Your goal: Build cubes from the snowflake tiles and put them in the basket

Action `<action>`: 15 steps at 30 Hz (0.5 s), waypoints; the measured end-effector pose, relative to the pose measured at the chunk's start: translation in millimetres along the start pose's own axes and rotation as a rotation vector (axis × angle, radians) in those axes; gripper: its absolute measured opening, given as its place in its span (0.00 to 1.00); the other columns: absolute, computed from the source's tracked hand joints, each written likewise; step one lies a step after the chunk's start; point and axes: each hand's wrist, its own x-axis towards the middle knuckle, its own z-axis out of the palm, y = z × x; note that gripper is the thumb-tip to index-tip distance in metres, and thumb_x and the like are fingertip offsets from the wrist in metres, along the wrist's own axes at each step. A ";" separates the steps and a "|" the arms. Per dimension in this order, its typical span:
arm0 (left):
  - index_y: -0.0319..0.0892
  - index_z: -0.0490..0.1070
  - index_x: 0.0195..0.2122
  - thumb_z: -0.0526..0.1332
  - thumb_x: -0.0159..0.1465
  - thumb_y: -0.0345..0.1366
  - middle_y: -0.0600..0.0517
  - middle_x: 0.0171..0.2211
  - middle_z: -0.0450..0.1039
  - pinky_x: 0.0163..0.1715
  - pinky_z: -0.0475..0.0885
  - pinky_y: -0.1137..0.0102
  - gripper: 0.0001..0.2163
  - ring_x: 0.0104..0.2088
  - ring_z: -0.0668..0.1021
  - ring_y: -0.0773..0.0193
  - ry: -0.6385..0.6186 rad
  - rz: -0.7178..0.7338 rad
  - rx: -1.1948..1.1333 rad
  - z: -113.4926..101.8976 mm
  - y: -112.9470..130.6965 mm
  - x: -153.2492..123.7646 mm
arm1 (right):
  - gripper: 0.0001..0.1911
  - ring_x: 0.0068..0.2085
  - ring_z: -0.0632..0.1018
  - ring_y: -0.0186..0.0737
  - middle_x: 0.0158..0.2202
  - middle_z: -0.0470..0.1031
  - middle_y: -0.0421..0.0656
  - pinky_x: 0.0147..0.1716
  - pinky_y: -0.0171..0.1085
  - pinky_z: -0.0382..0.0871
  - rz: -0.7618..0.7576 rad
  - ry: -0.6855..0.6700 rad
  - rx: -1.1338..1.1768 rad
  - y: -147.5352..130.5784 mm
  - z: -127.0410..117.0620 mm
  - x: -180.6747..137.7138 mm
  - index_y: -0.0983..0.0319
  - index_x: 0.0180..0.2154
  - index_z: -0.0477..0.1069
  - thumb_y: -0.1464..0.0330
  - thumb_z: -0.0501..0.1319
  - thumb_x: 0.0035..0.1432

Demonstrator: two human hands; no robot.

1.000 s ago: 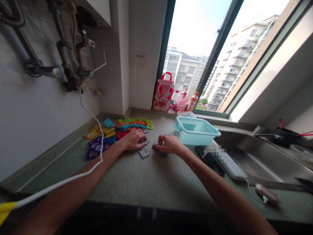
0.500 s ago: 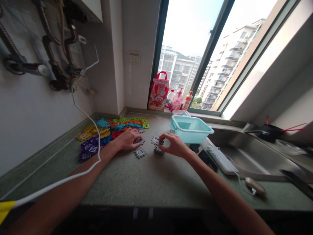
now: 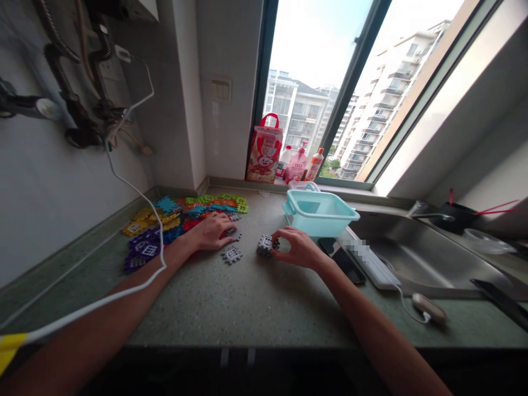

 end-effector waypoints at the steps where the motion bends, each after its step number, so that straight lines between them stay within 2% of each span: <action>1: 0.48 0.79 0.50 0.65 0.66 0.48 0.46 0.47 0.79 0.56 0.65 0.56 0.15 0.51 0.77 0.50 -0.003 0.003 0.001 0.0 -0.5 0.0 | 0.12 0.44 0.80 0.44 0.41 0.80 0.44 0.48 0.40 0.71 0.001 -0.013 0.006 0.5 0.4 -0.4 0.57 0.44 0.76 0.63 0.69 0.59; 6: 0.49 0.80 0.48 0.65 0.66 0.47 0.48 0.50 0.79 0.57 0.64 0.55 0.13 0.53 0.75 0.50 0.036 0.058 0.010 -5.9 6.6 1.9 | 0.13 0.46 0.80 0.45 0.43 0.80 0.45 0.49 0.41 0.71 -0.008 -0.067 0.023 2.3 -2.0 -1.5 0.57 0.45 0.76 0.61 0.69 0.60; 9: 0.47 0.80 0.46 0.63 0.67 0.46 0.48 0.45 0.80 0.55 0.64 0.55 0.12 0.50 0.75 0.51 0.068 0.080 0.009 -10.4 26.0 6.2 | 0.16 0.48 0.80 0.46 0.46 0.81 0.46 0.49 0.41 0.71 0.008 -0.033 0.024 6.1 -12.7 -4.3 0.57 0.48 0.76 0.58 0.69 0.61; 11: 0.47 0.80 0.41 0.63 0.68 0.47 0.48 0.40 0.81 0.52 0.64 0.56 0.11 0.47 0.76 0.51 0.051 0.103 -0.002 -10.3 42.9 10.3 | 0.15 0.43 0.81 0.44 0.42 0.82 0.45 0.44 0.39 0.71 0.072 -0.044 0.012 9.7 -20.1 -6.9 0.58 0.45 0.78 0.57 0.68 0.61; 15: 0.45 0.79 0.36 0.66 0.64 0.52 0.48 0.34 0.79 0.49 0.63 0.55 0.14 0.43 0.76 0.52 -0.001 0.134 -0.001 -2.8 69.6 18.5 | 0.08 0.33 0.80 0.39 0.33 0.83 0.40 0.35 0.35 0.67 0.140 -0.213 -0.014 12.5 -23.3 -8.9 0.57 0.36 0.82 0.61 0.67 0.61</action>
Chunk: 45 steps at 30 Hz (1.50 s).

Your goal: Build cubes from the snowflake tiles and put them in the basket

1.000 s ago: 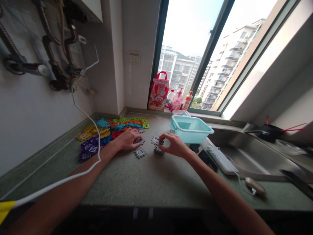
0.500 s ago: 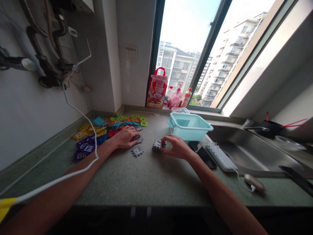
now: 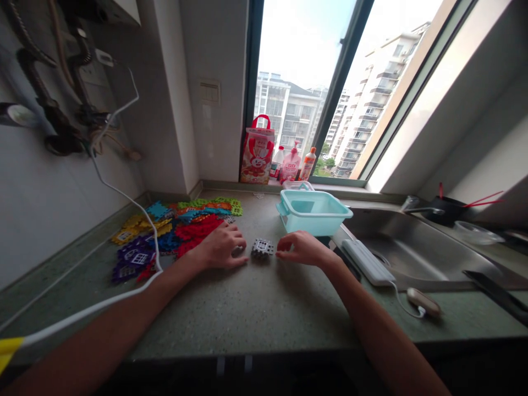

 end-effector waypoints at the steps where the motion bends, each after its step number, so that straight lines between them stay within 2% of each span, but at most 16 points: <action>1: 0.45 0.79 0.36 0.66 0.64 0.52 0.48 0.34 0.79 0.49 0.63 0.56 0.14 0.42 0.76 0.52 -0.003 -0.002 0.011 2.4 3.4 2.0 | 0.07 0.33 0.80 0.39 0.33 0.83 0.40 0.34 0.34 0.66 -0.015 -0.025 -0.015 -1.3 1.4 0.6 0.56 0.36 0.83 0.63 0.66 0.61; 5: 0.44 0.77 0.35 0.65 0.65 0.50 0.49 0.34 0.78 0.48 0.64 0.57 0.13 0.42 0.76 0.53 0.005 -0.008 0.070 9.5 8.7 6.0 | 0.08 0.33 0.79 0.38 0.36 0.84 0.42 0.34 0.34 0.62 -0.080 -0.044 -0.094 -11.2 7.4 4.7 0.57 0.38 0.84 0.67 0.64 0.61; 10: 0.44 0.76 0.36 0.64 0.66 0.47 0.49 0.36 0.79 0.48 0.64 0.59 0.11 0.43 0.76 0.53 0.007 0.032 0.110 11.7 11.5 6.5 | 0.09 0.34 0.79 0.38 0.36 0.83 0.43 0.33 0.34 0.59 -0.078 -0.032 -0.135 -18.9 10.9 6.4 0.57 0.38 0.84 0.70 0.64 0.61; 20: 0.44 0.78 0.34 0.63 0.68 0.44 0.49 0.35 0.80 0.47 0.64 0.59 0.11 0.43 0.77 0.55 0.028 0.012 0.096 19.5 12.4 5.9 | 0.10 0.36 0.80 0.38 0.38 0.83 0.44 0.35 0.33 0.63 -0.103 0.025 -0.131 -14.8 21.7 10.5 0.59 0.31 0.82 0.73 0.63 0.60; 24: 0.45 0.80 0.34 0.63 0.68 0.46 0.49 0.35 0.81 0.48 0.63 0.58 0.12 0.42 0.77 0.55 0.013 0.010 0.060 12.1 12.4 3.9 | 0.10 0.36 0.80 0.39 0.38 0.83 0.44 0.35 0.34 0.64 -0.116 0.027 -0.134 -13.1 20.5 9.4 0.58 0.33 0.83 0.73 0.62 0.60; 28: 0.46 0.81 0.38 0.66 0.64 0.48 0.49 0.37 0.82 0.50 0.63 0.56 0.12 0.45 0.77 0.52 0.027 -0.005 0.040 -4.5 -2.5 -2.2 | 0.10 0.35 0.81 0.41 0.36 0.84 0.43 0.36 0.35 0.65 -0.080 0.057 -0.165 -7.1 19.2 6.7 0.56 0.34 0.83 0.72 0.63 0.59; 33: 0.46 0.81 0.43 0.62 0.65 0.42 0.48 0.43 0.82 0.51 0.64 0.56 0.11 0.48 0.76 0.51 0.043 -0.155 0.095 -16.6 -32.9 -13.5 | 0.08 0.35 0.80 0.40 0.37 0.83 0.43 0.35 0.34 0.64 0.020 0.229 -0.181 -2.8 18.1 7.0 0.57 0.36 0.81 0.70 0.61 0.63; 39: 0.51 0.80 0.48 0.64 0.63 0.43 0.50 0.48 0.81 0.56 0.64 0.55 0.14 0.51 0.77 0.51 -0.046 -0.184 0.058 -11.6 -47.8 -19.3 | 0.07 0.39 0.81 0.40 0.42 0.82 0.43 0.40 0.35 0.68 -0.041 0.369 -0.096 -7.4 19.4 10.1 0.58 0.42 0.77 0.70 0.61 0.64; 45: 0.52 0.81 0.47 0.65 0.63 0.46 0.49 0.48 0.81 0.58 0.64 0.56 0.13 0.52 0.77 0.51 -0.076 -0.210 -0.017 -3.4 -54.9 -15.9 | 0.09 0.42 0.82 0.41 0.44 0.83 0.44 0.44 0.37 0.71 -0.094 0.383 -0.018 -5.8 25.2 11.9 0.58 0.46 0.76 0.70 0.62 0.64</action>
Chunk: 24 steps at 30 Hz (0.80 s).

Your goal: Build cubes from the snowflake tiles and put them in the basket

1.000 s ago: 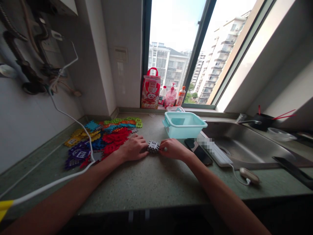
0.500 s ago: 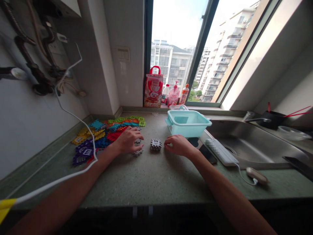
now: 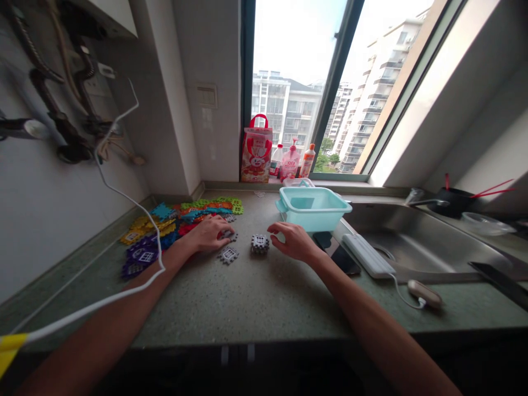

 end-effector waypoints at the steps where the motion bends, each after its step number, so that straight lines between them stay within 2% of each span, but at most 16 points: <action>1: 0.52 0.81 0.48 0.65 0.64 0.46 0.49 0.48 0.81 0.58 0.64 0.56 0.13 0.52 0.77 0.52 -0.005 -0.003 -0.006 0.4 -1.3 0.9 | 0.09 0.43 0.82 0.41 0.45 0.83 0.44 0.44 0.37 0.71 -0.003 -0.004 0.010 0.2 0.9 0.0 0.58 0.46 0.76 0.70 0.62 0.64; 5: 0.52 0.82 0.48 0.66 0.63 0.47 0.49 0.46 0.81 0.56 0.66 0.58 0.14 0.51 0.78 0.52 -0.017 0.003 -0.006 -1.4 -2.4 3.8 | 0.09 0.44 0.82 0.41 0.45 0.83 0.44 0.46 0.37 0.72 0.001 -0.014 0.034 0.5 2.6 0.3 0.58 0.46 0.77 0.69 0.61 0.66; 7: 0.50 0.81 0.47 0.68 0.61 0.48 0.49 0.45 0.81 0.55 0.67 0.58 0.15 0.49 0.78 0.52 0.027 -0.025 -0.021 -4.1 2.4 6.3 | 0.09 0.45 0.83 0.41 0.46 0.83 0.44 0.46 0.37 0.72 0.021 -0.003 0.044 1.7 2.0 0.5 0.57 0.46 0.77 0.68 0.60 0.66; 10: 0.46 0.79 0.48 0.70 0.58 0.50 0.49 0.45 0.82 0.53 0.69 0.59 0.20 0.47 0.79 0.53 0.152 -0.039 -0.116 -9.3 19.0 13.7 | 0.10 0.43 0.83 0.40 0.44 0.83 0.43 0.45 0.37 0.72 0.058 0.039 0.053 5.6 -0.3 0.9 0.57 0.49 0.76 0.67 0.60 0.68; 13: 0.46 0.78 0.50 0.70 0.59 0.52 0.50 0.44 0.83 0.54 0.69 0.60 0.22 0.47 0.80 0.54 0.219 0.031 -0.198 -13.6 43.4 23.9 | 0.12 0.43 0.83 0.40 0.43 0.84 0.43 0.45 0.37 0.71 0.082 0.077 0.047 10.7 -3.3 0.9 0.57 0.50 0.76 0.66 0.60 0.68; 18: 0.47 0.75 0.55 0.72 0.56 0.49 0.52 0.43 0.83 0.57 0.66 0.58 0.26 0.50 0.79 0.51 0.172 0.085 -0.190 -10.4 72.0 36.1 | 0.11 0.42 0.82 0.40 0.42 0.83 0.42 0.45 0.37 0.71 0.097 0.096 0.052 14.9 -5.8 0.4 0.57 0.50 0.76 0.65 0.60 0.68; 24: 0.47 0.74 0.57 0.73 0.55 0.50 0.50 0.47 0.83 0.59 0.65 0.56 0.29 0.52 0.78 0.50 0.140 0.069 -0.180 -1.9 69.9 35.7 | 0.12 0.41 0.82 0.40 0.42 0.84 0.42 0.44 0.37 0.70 0.087 0.076 0.054 16.2 -3.8 0.3 0.57 0.51 0.76 0.65 0.60 0.69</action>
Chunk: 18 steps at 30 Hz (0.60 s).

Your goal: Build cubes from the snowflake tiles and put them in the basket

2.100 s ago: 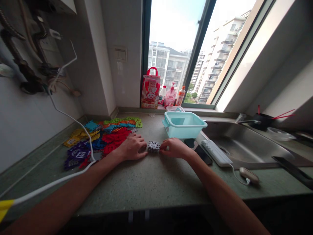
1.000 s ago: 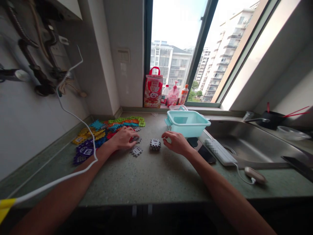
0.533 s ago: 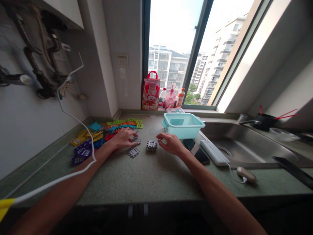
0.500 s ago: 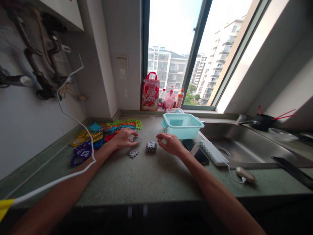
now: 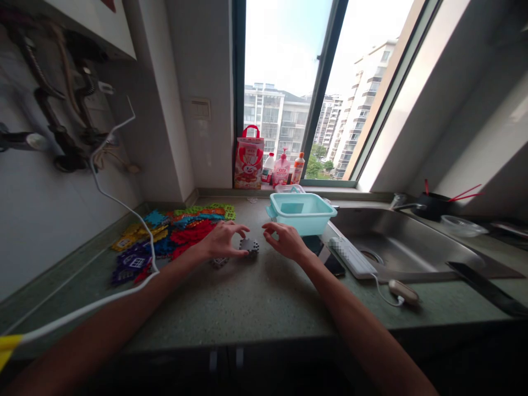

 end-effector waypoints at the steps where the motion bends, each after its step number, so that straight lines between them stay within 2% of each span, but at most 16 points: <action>1: 0.47 0.74 0.56 0.73 0.56 0.51 0.50 0.49 0.82 0.59 0.65 0.57 0.29 0.53 0.78 0.50 0.010 0.009 -0.005 -3.0 -2.0 -1.2 | 0.12 0.42 0.82 0.40 0.42 0.84 0.42 0.45 0.37 0.70 -0.002 0.000 -0.002 0.4 0.1 -0.2 0.57 0.51 0.76 0.64 0.60 0.69; 3: 0.46 0.75 0.55 0.70 0.59 0.53 0.48 0.51 0.81 0.58 0.67 0.60 0.26 0.53 0.79 0.52 0.010 0.025 -0.013 -13.4 -6.8 -4.9 | 0.12 0.42 0.82 0.40 0.43 0.84 0.42 0.45 0.37 0.70 -0.005 0.000 -0.003 1.1 -0.1 -0.6 0.56 0.51 0.76 0.64 0.60 0.69; 5: 0.46 0.77 0.51 0.69 0.60 0.54 0.48 0.50 0.81 0.55 0.68 0.62 0.23 0.51 0.79 0.53 -0.057 0.033 0.006 -27.2 -12.6 -12.2 | 0.12 0.42 0.82 0.40 0.43 0.84 0.43 0.45 0.37 0.70 -0.009 -0.003 0.000 1.1 -0.4 -0.9 0.56 0.51 0.76 0.64 0.60 0.69; 8: 0.48 0.79 0.51 0.72 0.55 0.56 0.48 0.49 0.80 0.54 0.68 0.62 0.26 0.51 0.79 0.50 -0.231 0.021 0.074 -44.6 -21.1 -30.3 | 0.12 0.42 0.83 0.41 0.43 0.84 0.43 0.44 0.37 0.70 -0.008 -0.015 0.003 -0.6 -0.3 -0.9 0.57 0.51 0.77 0.63 0.59 0.70; 11: 0.51 0.80 0.53 0.74 0.52 0.51 0.48 0.51 0.79 0.52 0.69 0.63 0.27 0.51 0.79 0.49 -0.319 -0.011 0.105 -51.5 -26.7 -49.6 | 0.12 0.43 0.83 0.41 0.43 0.84 0.43 0.44 0.37 0.71 -0.006 -0.033 0.003 -3.2 0.9 -0.6 0.56 0.51 0.77 0.63 0.59 0.70; 15: 0.50 0.82 0.46 0.71 0.55 0.46 0.49 0.46 0.79 0.47 0.71 0.67 0.17 0.45 0.79 0.55 -0.333 -0.006 0.052 -49.2 -31.4 -60.8 | 0.13 0.42 0.83 0.41 0.43 0.84 0.43 0.44 0.37 0.71 -0.008 -0.035 0.003 -5.2 1.8 -0.1 0.56 0.51 0.77 0.63 0.59 0.70; 18: 0.47 0.80 0.43 0.70 0.55 0.45 0.50 0.43 0.79 0.49 0.70 0.66 0.15 0.45 0.79 0.55 -0.258 -0.022 0.038 -45.3 -33.6 -57.1 | 0.13 0.42 0.83 0.41 0.43 0.84 0.43 0.44 0.37 0.71 -0.009 -0.021 -0.003 -4.9 1.3 0.4 0.56 0.51 0.76 0.63 0.59 0.70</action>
